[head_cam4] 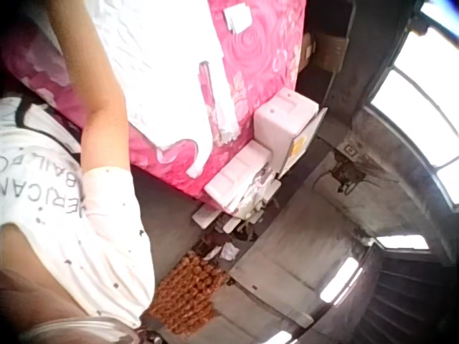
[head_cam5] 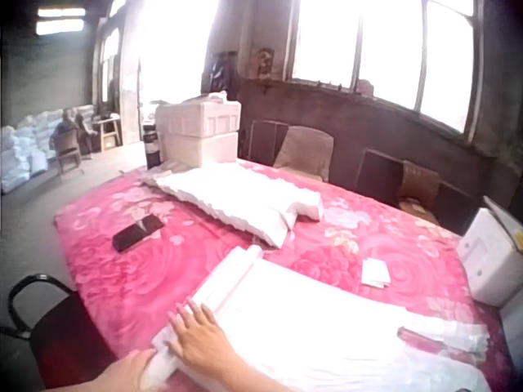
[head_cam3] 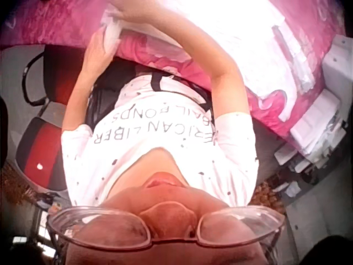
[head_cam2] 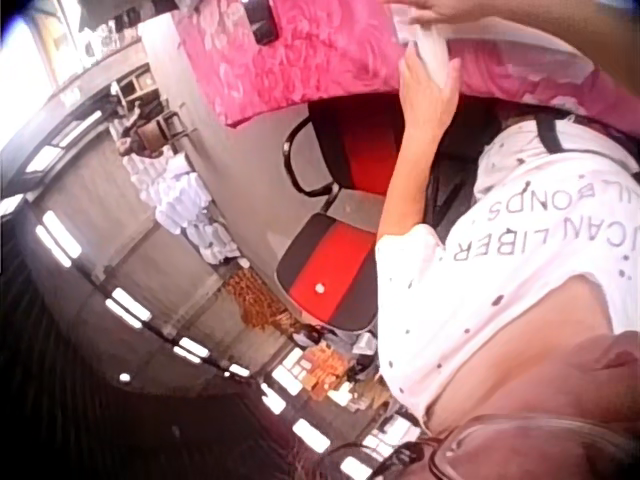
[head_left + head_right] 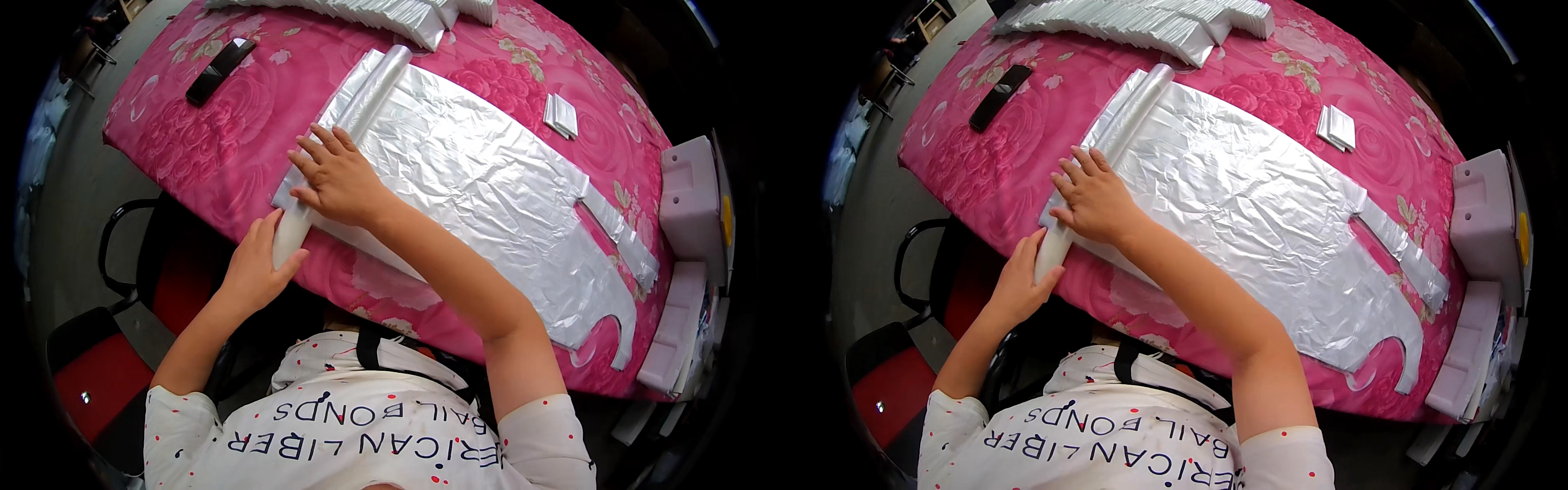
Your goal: The person wraps small white rectangular items in clear plastic film on a pink floral tablecloth. They unroll the film, place an item on it, fold the film around the item, and stack the wrapped units. The person repeats this process multiple times, creating a growing stack of wrapped items.
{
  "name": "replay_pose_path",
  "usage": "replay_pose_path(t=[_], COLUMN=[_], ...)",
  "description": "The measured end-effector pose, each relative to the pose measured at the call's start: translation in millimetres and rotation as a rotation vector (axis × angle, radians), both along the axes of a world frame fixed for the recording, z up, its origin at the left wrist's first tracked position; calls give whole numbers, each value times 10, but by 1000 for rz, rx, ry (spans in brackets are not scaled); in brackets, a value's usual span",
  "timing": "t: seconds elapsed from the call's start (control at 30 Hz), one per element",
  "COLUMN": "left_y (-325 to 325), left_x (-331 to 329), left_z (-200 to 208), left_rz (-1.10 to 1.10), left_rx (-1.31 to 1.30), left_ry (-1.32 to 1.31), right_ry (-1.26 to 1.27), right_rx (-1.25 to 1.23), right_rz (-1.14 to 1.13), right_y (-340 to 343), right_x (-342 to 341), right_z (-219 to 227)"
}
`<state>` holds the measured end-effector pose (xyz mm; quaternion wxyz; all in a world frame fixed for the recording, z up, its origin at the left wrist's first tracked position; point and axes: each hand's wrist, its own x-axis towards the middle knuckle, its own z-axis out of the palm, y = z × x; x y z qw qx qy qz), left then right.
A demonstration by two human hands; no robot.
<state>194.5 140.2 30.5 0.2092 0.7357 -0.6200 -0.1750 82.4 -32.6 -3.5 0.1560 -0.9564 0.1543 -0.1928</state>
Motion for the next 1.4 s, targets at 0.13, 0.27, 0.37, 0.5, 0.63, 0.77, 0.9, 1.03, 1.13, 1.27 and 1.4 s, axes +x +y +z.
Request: replay_pose_path(t=[0.13,0.27,0.37,0.5,0.63,0.77,0.9,1.03,1.13,1.27,1.4], left_y=[-93,-108,-55,-134,-303,-344,-383,-352,-348,-359,-470], left_x=[27,24,-127,-252,-470,-641,-726,-758,-809,-859,-912], left_z=[10,-17,-18,119,360,335,383,275,275,254,296], left_rz=[62,82,15,-251,-84,-84,-181,-332,-360,-393,-206], left_rx=[103,210,291,398,482,468,698,832,843,822,746], left_ry=[18,668,1246,1718,1525,1090,1586,2031,2059,1935,1766], right_ry=[-124,-359,-705,-1125,-1136,-1048,-1218,-1245,-1252,-1262,-1229], right_rx=[43,182,918,1848,1679,1498,1728,1818,1823,1808,1803], right_rz=[-207,-550,-528,-118,-233,-357,-171,-157,-141,-104,-198], right_y=[191,228,175,10,-17,73,171,323,388,413,486], right_x=[288,274,127,-277,-588,-716,-859,-933,-987,-1064,-1116], right_z=[-34,-97,127,549,762,797,730,752,756,706,582])
